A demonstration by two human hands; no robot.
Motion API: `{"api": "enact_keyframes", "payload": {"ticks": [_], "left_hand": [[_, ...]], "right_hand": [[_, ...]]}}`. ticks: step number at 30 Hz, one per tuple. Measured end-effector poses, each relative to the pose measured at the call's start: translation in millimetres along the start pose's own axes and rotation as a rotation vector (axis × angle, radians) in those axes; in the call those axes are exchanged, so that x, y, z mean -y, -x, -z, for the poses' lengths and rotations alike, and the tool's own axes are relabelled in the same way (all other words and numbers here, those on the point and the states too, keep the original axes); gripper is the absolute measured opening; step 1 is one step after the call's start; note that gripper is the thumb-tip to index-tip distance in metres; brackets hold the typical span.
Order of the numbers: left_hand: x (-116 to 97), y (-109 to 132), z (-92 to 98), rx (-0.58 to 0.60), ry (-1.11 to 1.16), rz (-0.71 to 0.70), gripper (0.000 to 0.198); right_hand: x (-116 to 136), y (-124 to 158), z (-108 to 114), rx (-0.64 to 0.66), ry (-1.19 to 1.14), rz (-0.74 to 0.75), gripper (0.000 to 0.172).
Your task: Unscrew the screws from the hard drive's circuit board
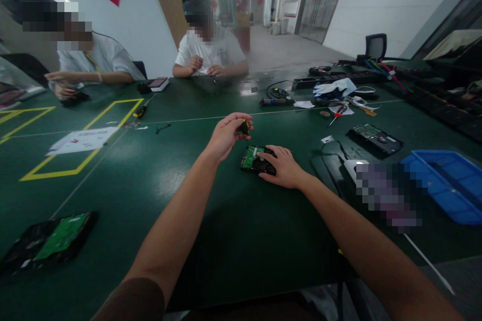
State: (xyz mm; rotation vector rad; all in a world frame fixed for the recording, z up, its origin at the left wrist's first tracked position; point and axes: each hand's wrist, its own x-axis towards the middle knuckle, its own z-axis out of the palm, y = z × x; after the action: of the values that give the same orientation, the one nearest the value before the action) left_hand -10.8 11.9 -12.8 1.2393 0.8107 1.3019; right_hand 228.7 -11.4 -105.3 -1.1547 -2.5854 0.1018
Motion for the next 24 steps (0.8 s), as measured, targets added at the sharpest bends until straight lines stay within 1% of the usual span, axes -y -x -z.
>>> {"api": "enact_keyframes", "payload": {"ticks": [3, 7, 9, 12, 15, 20, 24], "left_hand": [[0.5, 0.2, -2.5, -0.019, -0.064, -0.012, 0.015], [1.9, -0.2, -2.4, -0.080, -0.242, -0.063, 0.020], [1.8, -0.2, -1.0, -0.079, -0.275, -0.076, 0.021], [0.3, 0.7, -0.2, -0.050, -0.262, -0.059, 0.023], [-1.0, 1.9, -1.9, -0.029, -0.199, -0.026, 0.022], [-1.1, 3.0, -4.4, -0.043, -0.058, 0.010, 0.018], [-2.7, 3.6, -3.9, -0.036, -0.064, 0.024, 0.015]], "right_hand": [[0.1, 0.0, 0.4, 0.007, -0.006, 0.000, 0.071], [0.3, -0.1, 1.4, 0.013, -0.007, -0.007, 0.071], [0.2, -0.1, 1.3, 0.013, -0.005, -0.006, 0.071], [-0.1, -0.2, 0.5, 0.007, -0.003, -0.008, 0.072], [-0.1, -0.1, -0.1, 0.003, -0.003, -0.005, 0.072], [0.1, 0.5, -0.4, -0.008, 0.005, -0.003, 0.071], [-0.7, 1.0, -0.9, -0.012, 0.002, -0.002, 0.071]]}}
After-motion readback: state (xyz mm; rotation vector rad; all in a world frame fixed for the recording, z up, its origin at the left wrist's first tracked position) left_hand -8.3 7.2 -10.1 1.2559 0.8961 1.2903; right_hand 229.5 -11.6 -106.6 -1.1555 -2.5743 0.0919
